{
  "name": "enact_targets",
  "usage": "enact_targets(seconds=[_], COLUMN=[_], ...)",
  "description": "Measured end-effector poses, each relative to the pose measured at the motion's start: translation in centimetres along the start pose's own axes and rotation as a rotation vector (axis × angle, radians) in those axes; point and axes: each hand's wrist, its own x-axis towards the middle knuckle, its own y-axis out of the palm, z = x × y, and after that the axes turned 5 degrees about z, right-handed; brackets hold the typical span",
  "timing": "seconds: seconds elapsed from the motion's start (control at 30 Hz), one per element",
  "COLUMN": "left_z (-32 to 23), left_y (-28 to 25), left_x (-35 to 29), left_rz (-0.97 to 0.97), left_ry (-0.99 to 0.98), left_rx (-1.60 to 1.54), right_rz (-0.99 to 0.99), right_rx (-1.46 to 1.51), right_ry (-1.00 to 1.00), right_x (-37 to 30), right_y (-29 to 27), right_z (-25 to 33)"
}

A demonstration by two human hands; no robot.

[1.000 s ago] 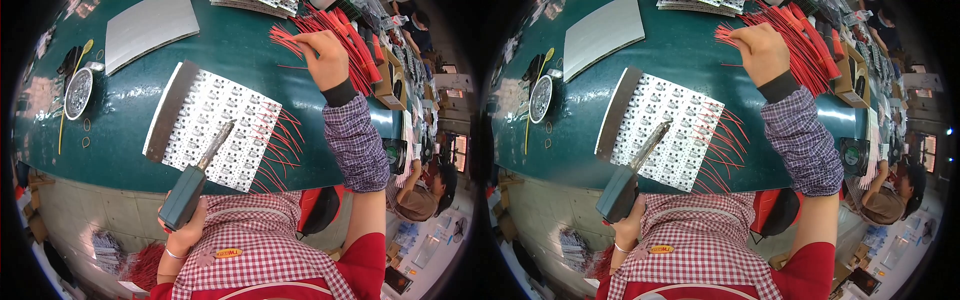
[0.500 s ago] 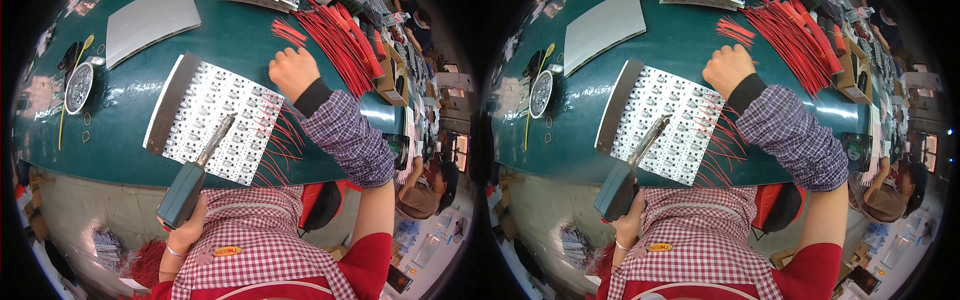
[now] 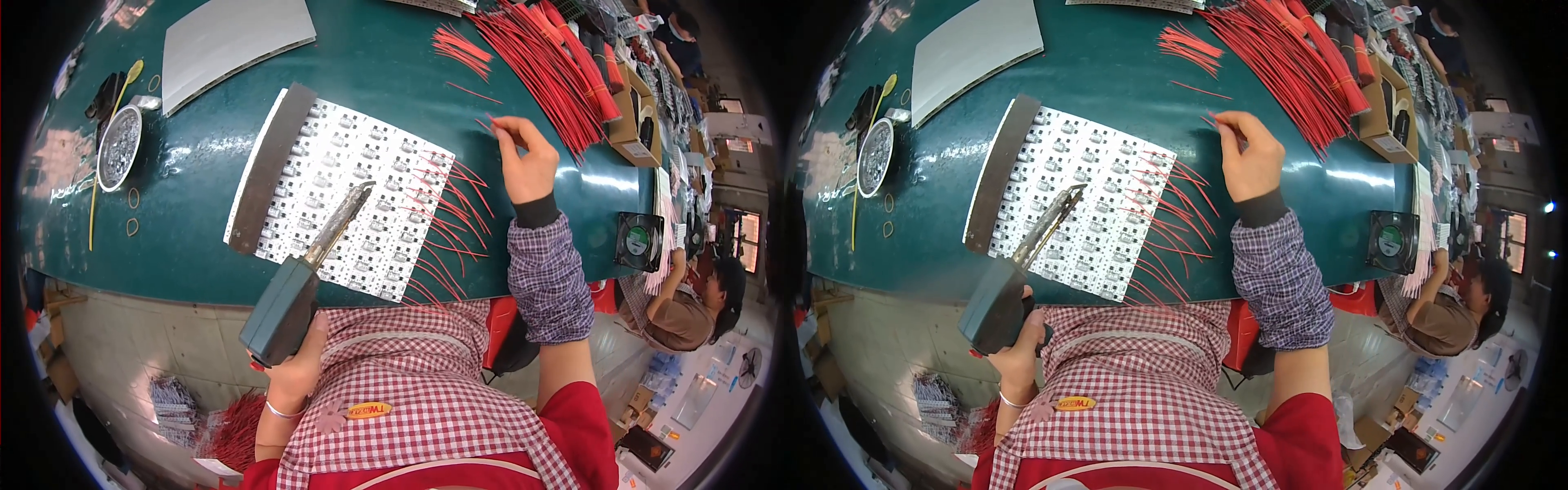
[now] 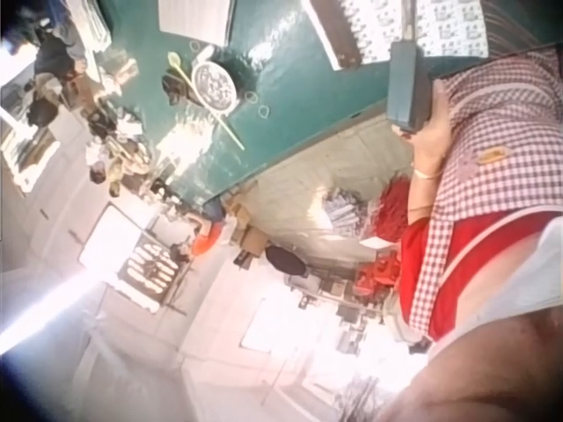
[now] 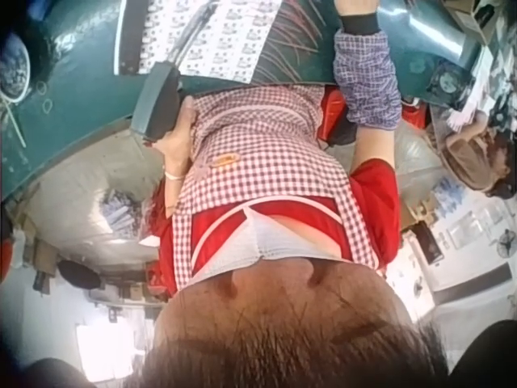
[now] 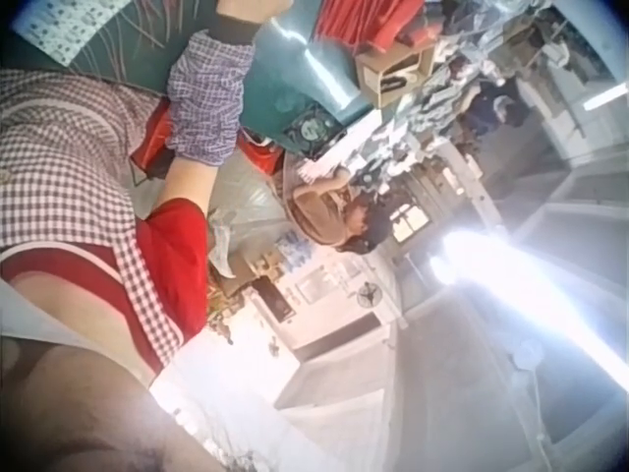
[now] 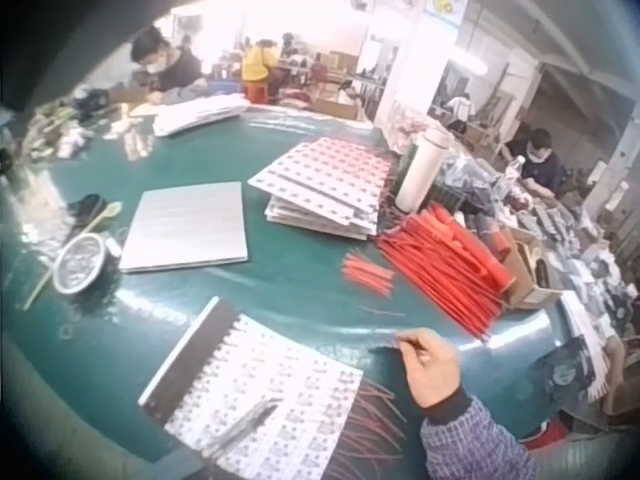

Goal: The person solders red wires onto the connection pads of a circular LED board using a soldering iron and solder.

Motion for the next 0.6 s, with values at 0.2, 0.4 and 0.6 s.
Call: enact_targets(seconds=[0.2, 0.4, 0.6], left_z=[0.5, 0.3, 0.7], left_y=[0.1, 0.5, 0.1], left_x=[0.2, 0.2, -0.1], left_rz=[0.014, 0.013, 0.025], left_ry=[-0.014, -0.021, -0.019], left_rx=[-0.018, -0.062, -0.067], right_rz=[0.117, 0.074, 0.298], right_rx=[-0.2, -0.373, -0.839], right_ry=[-0.051, -0.348, -0.646], right_x=[-0.4, 0.4, 1.6], right_y=[-1.3, -1.1, -1.5], right_z=[0.1, 1.9, 4.3])
